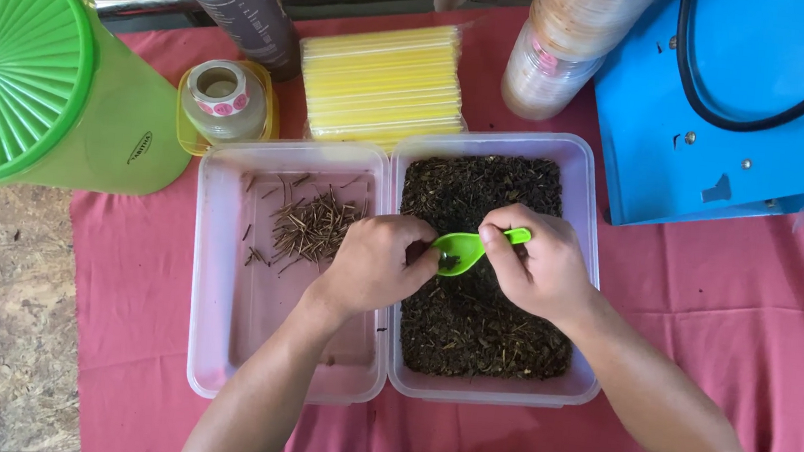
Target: Sorting through dried tea leaves to remove stems and debris using a small scoop and fingers
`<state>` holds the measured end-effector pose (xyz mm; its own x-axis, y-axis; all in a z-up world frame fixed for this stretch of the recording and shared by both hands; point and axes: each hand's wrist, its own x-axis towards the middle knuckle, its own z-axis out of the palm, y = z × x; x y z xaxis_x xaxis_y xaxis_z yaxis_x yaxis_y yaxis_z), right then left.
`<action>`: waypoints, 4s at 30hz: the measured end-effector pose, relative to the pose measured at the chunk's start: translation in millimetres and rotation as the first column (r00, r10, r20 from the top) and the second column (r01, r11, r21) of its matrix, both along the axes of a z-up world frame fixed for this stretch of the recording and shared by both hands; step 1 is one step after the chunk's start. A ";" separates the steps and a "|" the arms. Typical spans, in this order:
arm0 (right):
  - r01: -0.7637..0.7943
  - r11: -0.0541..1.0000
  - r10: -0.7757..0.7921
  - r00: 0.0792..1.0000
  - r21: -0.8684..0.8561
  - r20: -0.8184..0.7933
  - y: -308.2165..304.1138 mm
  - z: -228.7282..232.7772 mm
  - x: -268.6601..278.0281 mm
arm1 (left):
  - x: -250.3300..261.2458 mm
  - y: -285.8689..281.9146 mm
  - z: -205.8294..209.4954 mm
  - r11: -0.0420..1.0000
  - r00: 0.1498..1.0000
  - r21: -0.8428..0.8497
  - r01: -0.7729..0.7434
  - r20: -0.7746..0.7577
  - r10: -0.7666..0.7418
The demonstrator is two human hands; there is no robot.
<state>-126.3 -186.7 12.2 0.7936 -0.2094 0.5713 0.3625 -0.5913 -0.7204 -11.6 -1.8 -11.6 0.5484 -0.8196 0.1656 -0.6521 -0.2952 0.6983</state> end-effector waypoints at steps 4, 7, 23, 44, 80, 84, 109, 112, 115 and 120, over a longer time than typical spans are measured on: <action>0.031 0.999 -0.031 1.000 -0.009 0.003 0.1 -0.7 -1.8 | -0.7 4.0 3.1 1.000 0.997 -0.012 -0.013 -0.071 0.012; 0.077 0.997 -0.077 0.997 -0.015 0.025 -2.1 -3.7 -2.6 | 1.2 3.5 5.9 0.997 0.993 -0.063 -0.039 -0.109 0.032; 0.203 0.877 -0.090 0.960 -0.435 0.266 -10.5 -9.3 -5.9 | 7.9 3.4 0.0 0.988 0.952 -0.133 -0.077 -0.304 0.033; 0.149 0.913 -0.149 0.988 -0.379 0.031 -2.5 -0.3 -5.6 | 35.4 65.7 36.9 0.976 0.974 0.041 -0.212 0.090 0.208; -0.097 0.787 -0.194 0.898 -0.609 -0.395 -27.7 24.8 -2.5 | 30.0 -6.9 -8.4 0.994 0.993 0.016 -0.105 -0.054 0.105; -0.145 0.901 -0.021 0.927 -0.410 -0.375 -17.2 27.1 1.7 | 28.8 -5.4 -9.0 0.991 0.988 0.014 -0.134 -0.073 0.135; -0.157 0.983 0.170 0.575 0.096 -0.800 -14.0 15.7 6.9 | 23.9 -6.7 -10.0 0.991 0.991 -0.016 -0.131 -0.037 0.131; -0.048 0.973 0.208 0.599 0.224 -0.773 -18.8 7.9 3.1 | 23.2 -6.9 -8.2 0.992 0.992 -0.015 -0.123 -0.043 0.122; -0.036 0.975 0.163 0.791 0.220 -0.589 -22.5 9.6 -0.4 | 22.9 -7.1 -6.9 0.992 0.990 -0.027 -0.123 -0.069 0.121; -0.144 0.978 0.054 0.870 -0.148 -0.490 -22.3 45.1 -5.0 | 23.3 -6.0 -8.3 0.991 0.989 -0.022 -0.130 -0.078 0.128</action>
